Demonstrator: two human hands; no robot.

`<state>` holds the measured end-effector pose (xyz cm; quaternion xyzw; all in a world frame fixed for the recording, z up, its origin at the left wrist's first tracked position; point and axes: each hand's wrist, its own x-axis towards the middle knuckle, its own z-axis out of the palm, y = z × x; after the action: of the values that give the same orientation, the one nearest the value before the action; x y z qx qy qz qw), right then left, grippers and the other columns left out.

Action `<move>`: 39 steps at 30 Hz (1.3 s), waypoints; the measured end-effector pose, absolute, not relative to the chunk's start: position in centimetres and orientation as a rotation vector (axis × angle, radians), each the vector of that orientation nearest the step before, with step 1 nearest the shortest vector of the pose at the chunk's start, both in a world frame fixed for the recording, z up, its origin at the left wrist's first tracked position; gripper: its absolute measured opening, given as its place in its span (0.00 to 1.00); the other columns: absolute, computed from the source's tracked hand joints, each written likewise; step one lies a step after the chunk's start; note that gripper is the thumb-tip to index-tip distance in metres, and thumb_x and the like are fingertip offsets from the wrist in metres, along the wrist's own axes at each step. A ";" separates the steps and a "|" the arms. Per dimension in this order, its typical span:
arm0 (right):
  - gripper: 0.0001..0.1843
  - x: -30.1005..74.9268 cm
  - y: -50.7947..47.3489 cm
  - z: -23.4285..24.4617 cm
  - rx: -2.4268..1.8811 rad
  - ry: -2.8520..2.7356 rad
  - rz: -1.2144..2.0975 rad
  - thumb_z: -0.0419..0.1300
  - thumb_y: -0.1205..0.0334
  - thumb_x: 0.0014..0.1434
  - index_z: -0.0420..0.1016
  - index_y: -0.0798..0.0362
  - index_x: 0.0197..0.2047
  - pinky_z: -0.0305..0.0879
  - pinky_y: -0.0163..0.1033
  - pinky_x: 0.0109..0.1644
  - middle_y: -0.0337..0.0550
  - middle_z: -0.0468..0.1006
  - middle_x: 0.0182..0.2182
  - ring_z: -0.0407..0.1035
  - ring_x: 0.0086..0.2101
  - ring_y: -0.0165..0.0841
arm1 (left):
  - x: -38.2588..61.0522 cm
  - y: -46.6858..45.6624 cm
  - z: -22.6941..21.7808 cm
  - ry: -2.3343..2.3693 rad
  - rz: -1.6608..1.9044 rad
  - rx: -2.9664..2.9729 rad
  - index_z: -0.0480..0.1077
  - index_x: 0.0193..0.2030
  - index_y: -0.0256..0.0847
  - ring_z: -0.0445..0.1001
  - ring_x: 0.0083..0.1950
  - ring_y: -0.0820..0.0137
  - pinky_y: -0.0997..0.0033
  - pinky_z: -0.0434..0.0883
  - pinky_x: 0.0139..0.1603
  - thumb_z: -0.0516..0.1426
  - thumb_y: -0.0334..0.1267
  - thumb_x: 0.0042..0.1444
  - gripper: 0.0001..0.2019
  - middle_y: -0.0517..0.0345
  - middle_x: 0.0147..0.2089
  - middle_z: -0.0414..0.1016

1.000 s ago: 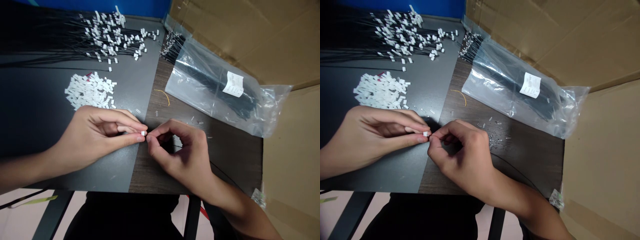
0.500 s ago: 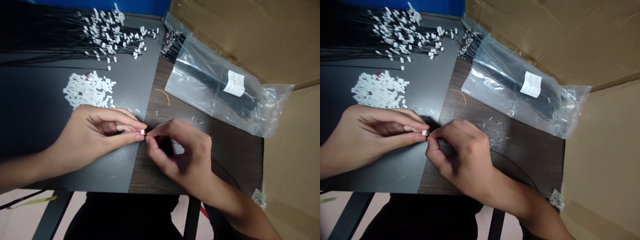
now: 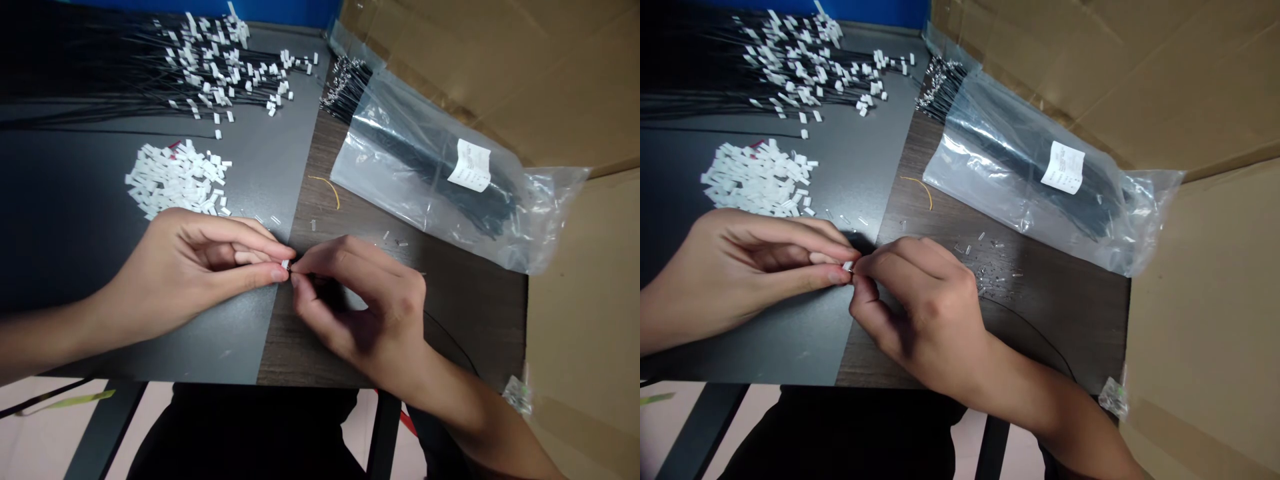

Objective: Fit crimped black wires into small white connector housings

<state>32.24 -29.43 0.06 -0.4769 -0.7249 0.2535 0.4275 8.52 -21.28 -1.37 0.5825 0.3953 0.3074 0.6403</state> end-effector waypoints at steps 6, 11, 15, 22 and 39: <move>0.10 32.2 -29.4 -0.1 -1.178 -1.836 0.556 0.68 0.71 0.85 0.87 0.49 0.48 0.89 0.42 0.52 0.43 0.92 0.42 0.89 0.43 0.35 | 8.5 -21.2 -1.4 0.895 0.699 1.308 0.99 0.43 0.51 1.00 0.42 0.64 0.82 0.92 0.49 0.80 0.29 0.60 0.10 0.56 0.44 1.00; 0.10 32.0 -29.4 -0.4 -1.159 -1.852 0.497 0.66 0.72 0.86 0.87 0.51 0.50 0.89 0.42 0.53 0.45 0.93 0.43 0.89 0.44 0.35 | 8.4 -21.1 -1.3 0.888 0.663 1.277 0.99 0.45 0.46 1.01 0.44 0.60 0.77 0.94 0.50 0.81 0.30 0.61 0.08 0.51 0.45 1.00; 0.10 32.0 -29.8 -0.7 -1.146 -1.897 0.413 0.68 0.71 0.87 0.87 0.50 0.51 0.89 0.47 0.50 0.46 0.94 0.45 0.90 0.44 0.38 | 8.2 -21.0 -1.4 0.906 0.645 1.297 0.99 0.46 0.44 1.01 0.45 0.57 0.73 0.96 0.49 0.82 0.34 0.62 0.06 0.49 0.46 1.00; 0.09 32.0 -30.0 -0.6 -1.175 -1.929 0.407 0.68 0.71 0.87 0.88 0.48 0.53 0.88 0.49 0.48 0.46 0.94 0.48 0.90 0.44 0.39 | 8.2 -21.3 -1.5 0.918 0.654 1.326 0.99 0.45 0.46 0.98 0.40 0.60 0.77 0.93 0.42 0.83 0.35 0.61 0.06 0.51 0.41 0.99; 0.10 31.8 -29.6 0.1 -1.228 -1.810 0.597 0.67 0.72 0.84 0.87 0.49 0.50 0.87 0.44 0.49 0.44 0.94 0.44 0.89 0.42 0.36 | 8.7 -21.2 -1.4 0.835 0.750 1.294 0.99 0.42 0.51 0.98 0.44 0.65 0.76 0.93 0.49 0.80 0.25 0.59 0.13 0.55 0.44 0.98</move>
<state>31.82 -29.59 0.10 -0.4906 -0.7233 0.2387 0.4233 8.69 -21.24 -1.35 0.5706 0.3683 0.3307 0.6553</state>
